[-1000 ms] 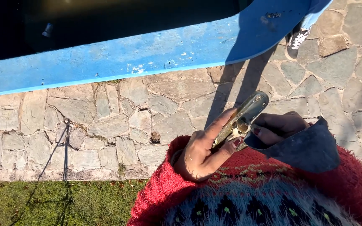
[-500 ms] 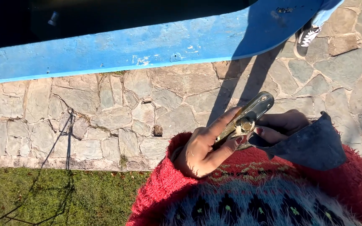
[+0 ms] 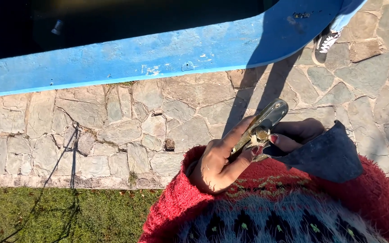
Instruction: Cleaning and inspecting small metal hardware and tools using sandpaper and a cloth.
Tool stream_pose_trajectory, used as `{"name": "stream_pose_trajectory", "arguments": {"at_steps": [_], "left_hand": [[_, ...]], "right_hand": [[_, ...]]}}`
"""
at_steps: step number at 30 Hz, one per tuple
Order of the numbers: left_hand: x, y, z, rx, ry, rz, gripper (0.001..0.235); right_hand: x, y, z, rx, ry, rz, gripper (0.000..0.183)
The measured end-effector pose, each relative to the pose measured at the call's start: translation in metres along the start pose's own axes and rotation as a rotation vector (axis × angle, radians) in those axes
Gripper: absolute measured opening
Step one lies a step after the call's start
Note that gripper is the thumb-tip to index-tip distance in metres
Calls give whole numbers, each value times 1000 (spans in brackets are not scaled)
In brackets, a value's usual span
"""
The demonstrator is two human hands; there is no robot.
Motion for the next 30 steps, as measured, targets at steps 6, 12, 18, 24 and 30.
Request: {"name": "stream_pose_trajectory", "arguments": {"at_steps": [6,12,18,24,30], "left_hand": [[5,0,3,-10,31,78,67],[7,1,4,29,63,121,69],[7,-1,6,63,-10,21,62],[7,-4,4,52,-49,-77,58],[19,-9,6,39,47,-57,60]], "right_hand": [[-15,1,8,-49,-48,75,32],[-8,-1,12,-31,7,64,34],[-23,12,16,-93,-69,-49,32],[-44,23,24,10,67,-81,32],[-29,20,23,-11,71,-158,32]]}}
Point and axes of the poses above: each hand's wrist, its own z-axis towards the middle knuckle, its own y-axis out of the back of the hand, x = y × z, the point moved 7 cm from there along z, towards the middle knuckle, and after that the axes turned 1 degree about x, right-handed, at the moved point
